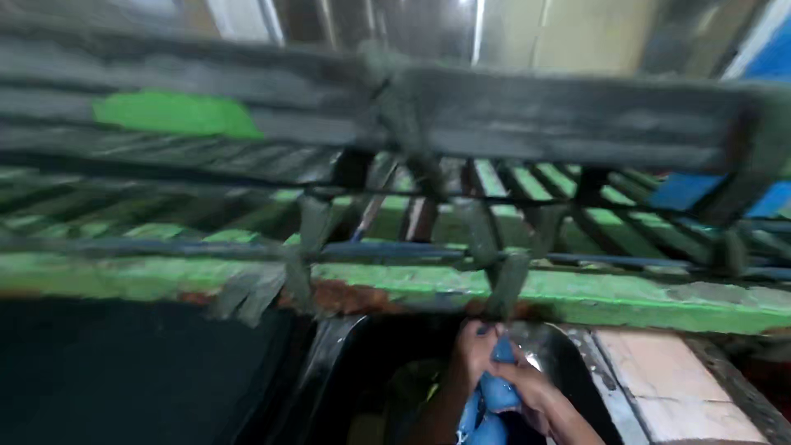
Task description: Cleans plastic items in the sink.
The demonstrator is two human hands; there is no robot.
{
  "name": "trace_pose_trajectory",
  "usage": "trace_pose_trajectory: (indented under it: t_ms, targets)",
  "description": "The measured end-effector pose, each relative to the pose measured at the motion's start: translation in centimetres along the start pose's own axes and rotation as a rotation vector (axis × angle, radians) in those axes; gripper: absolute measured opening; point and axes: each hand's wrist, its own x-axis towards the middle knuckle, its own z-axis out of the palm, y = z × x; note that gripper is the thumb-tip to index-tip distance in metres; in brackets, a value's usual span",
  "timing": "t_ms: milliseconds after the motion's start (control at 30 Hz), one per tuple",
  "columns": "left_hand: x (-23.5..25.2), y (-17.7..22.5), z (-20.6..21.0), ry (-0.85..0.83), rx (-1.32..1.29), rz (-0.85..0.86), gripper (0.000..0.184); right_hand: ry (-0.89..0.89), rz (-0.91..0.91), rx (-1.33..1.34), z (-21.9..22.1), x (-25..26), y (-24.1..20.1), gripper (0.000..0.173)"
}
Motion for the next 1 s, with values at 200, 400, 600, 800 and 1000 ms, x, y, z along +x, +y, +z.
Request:
trace_pose_trajectory:
  t_ms: [200, 400, 600, 800, 1000]
  targets:
    - [-0.6, 2.1, -1.7, -0.004, -0.125, 0.054, 0.019, -0.024, -0.145, 0.124, 0.5, -0.5, 0.7, 0.11]
    - [0.5, 1.3, -0.9, 0.058, 0.137, -0.017, 0.029, 0.123, -0.184, -0.339, 1.7, 2.0, 0.1, 0.101]
    - [-0.3, 0.2, -3.2, -0.077, -0.325, 0.198, 0.014, -0.285, -0.058, 0.504, 0.0, 0.8, 0.8, 0.096]
    - [-0.5, 2.2, -0.8, 0.078, 0.293, 0.052, 0.027, 0.144, -0.257, -0.295, 1.5, 2.1, 0.2, 0.093]
    - [-0.4, 0.4, -1.7, 0.048, -0.054, 0.133, 0.024, -0.056, -0.113, 0.073, 0.6, 0.9, 0.1, 0.093]
